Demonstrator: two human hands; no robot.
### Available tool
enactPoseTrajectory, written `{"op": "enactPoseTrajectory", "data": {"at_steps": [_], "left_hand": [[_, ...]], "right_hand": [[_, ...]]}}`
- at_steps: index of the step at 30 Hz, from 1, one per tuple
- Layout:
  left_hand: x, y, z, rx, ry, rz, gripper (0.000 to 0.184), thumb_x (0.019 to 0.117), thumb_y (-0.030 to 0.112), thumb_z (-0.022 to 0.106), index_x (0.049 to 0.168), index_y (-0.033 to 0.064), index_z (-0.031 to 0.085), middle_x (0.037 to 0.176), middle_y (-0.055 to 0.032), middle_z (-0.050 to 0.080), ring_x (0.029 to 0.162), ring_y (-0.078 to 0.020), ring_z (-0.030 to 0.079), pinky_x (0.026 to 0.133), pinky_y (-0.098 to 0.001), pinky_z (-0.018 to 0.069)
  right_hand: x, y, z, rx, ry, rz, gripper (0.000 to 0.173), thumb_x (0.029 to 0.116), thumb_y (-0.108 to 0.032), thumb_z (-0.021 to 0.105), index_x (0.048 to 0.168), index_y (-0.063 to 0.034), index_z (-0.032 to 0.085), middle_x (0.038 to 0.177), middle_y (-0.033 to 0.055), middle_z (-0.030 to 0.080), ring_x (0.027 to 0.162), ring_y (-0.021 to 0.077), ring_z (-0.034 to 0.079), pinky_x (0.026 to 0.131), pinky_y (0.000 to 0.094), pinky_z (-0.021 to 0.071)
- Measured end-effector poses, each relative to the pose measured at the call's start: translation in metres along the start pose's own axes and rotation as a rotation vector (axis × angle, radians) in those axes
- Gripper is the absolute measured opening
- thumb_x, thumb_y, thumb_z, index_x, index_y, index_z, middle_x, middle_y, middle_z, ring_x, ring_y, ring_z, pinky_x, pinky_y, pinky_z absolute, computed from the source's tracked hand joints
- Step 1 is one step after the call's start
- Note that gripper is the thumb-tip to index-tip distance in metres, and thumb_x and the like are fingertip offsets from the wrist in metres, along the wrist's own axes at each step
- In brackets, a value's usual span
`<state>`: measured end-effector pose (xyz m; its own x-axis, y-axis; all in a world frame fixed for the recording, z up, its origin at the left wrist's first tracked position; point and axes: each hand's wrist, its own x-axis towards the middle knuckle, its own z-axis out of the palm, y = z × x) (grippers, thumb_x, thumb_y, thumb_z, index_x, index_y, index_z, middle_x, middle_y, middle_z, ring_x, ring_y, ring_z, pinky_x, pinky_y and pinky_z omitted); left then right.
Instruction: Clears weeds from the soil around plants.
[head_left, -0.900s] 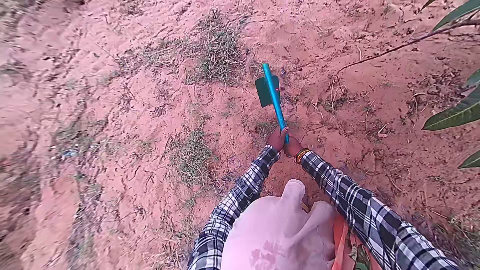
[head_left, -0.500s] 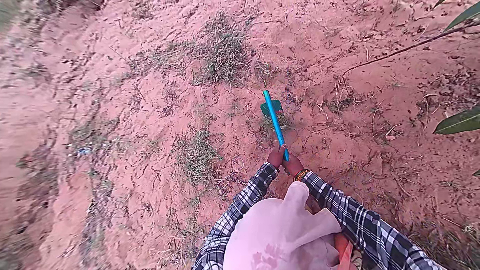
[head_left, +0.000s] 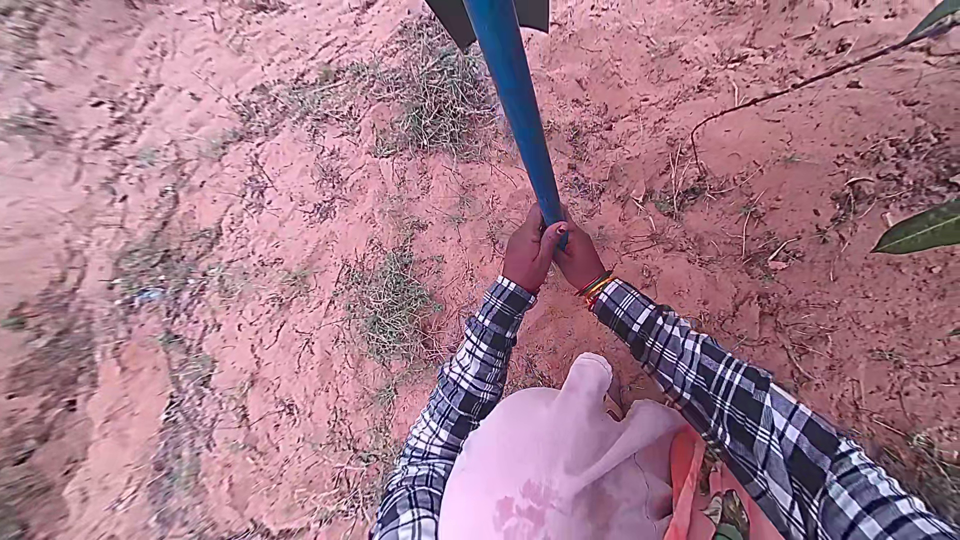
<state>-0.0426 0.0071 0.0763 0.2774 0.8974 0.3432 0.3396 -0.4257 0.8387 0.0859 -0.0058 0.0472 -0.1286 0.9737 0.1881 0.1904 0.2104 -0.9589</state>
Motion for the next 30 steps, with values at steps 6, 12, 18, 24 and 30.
{"op": "enactPoseTrajectory", "data": {"at_steps": [6,12,18,24,30], "left_hand": [[-0.059,-0.061,0.079,-0.065,-0.364,-0.927,0.056,0.1137,0.039,0.034,0.145,-0.0038,0.050,0.128,-0.0310,0.063,0.121,-0.0414,0.062,0.108,-0.0574,0.0450],[-0.072,-0.060,0.066,-0.083,-0.404,-0.958,0.054,0.1139,0.038,0.034,0.143,-0.0040,0.052,0.130,-0.0283,0.063,0.121,-0.0366,0.063,0.108,-0.0528,0.0464],[-0.076,-0.035,0.062,-0.176,-0.351,-0.975,0.052,0.1137,0.037,0.036,0.140,-0.0041,0.053,0.123,-0.0240,0.066,0.112,-0.0302,0.066,0.102,-0.0490,0.0501],[-0.087,-0.014,0.058,-0.231,-0.413,-0.780,0.044,0.1097,0.030,0.050,0.137,-0.0049,0.054,0.115,-0.0184,0.070,0.103,-0.0224,0.069,0.099,-0.0432,0.0528],[-0.035,0.045,0.008,-0.118,-0.252,-0.323,0.036,0.1065,0.022,0.057,0.133,-0.0034,0.058,0.110,-0.0160,0.073,0.101,-0.0229,0.072,0.094,-0.0467,0.0572]], "right_hand": [[-0.074,0.075,0.007,0.168,-0.265,1.009,0.023,0.1090,-0.023,0.053,0.118,-0.0020,0.051,0.073,0.0028,0.047,0.053,0.0134,0.048,0.052,0.0301,0.0480],[-0.089,0.075,0.024,0.158,-0.239,0.989,0.024,0.1079,-0.023,0.057,0.116,-0.0008,0.053,0.071,0.0011,0.047,0.050,0.0112,0.047,0.050,0.0273,0.0471],[-0.099,0.059,0.014,0.115,-0.259,0.933,0.032,0.1057,-0.022,0.060,0.128,-0.0003,0.051,0.075,0.0030,0.050,0.053,0.0121,0.049,0.053,0.0290,0.0478],[-0.129,0.038,0.001,0.368,-0.109,0.784,0.012,0.1018,-0.010,0.062,0.097,-0.0037,0.052,0.058,-0.0035,0.047,0.042,0.0057,0.045,0.045,0.0218,0.0452],[-0.068,-0.012,-0.016,0.217,-0.054,0.359,0.021,0.0969,-0.010,0.064,0.114,-0.0016,0.057,0.067,-0.0041,0.056,0.054,0.0037,0.053,0.057,0.0228,0.0502]]}}
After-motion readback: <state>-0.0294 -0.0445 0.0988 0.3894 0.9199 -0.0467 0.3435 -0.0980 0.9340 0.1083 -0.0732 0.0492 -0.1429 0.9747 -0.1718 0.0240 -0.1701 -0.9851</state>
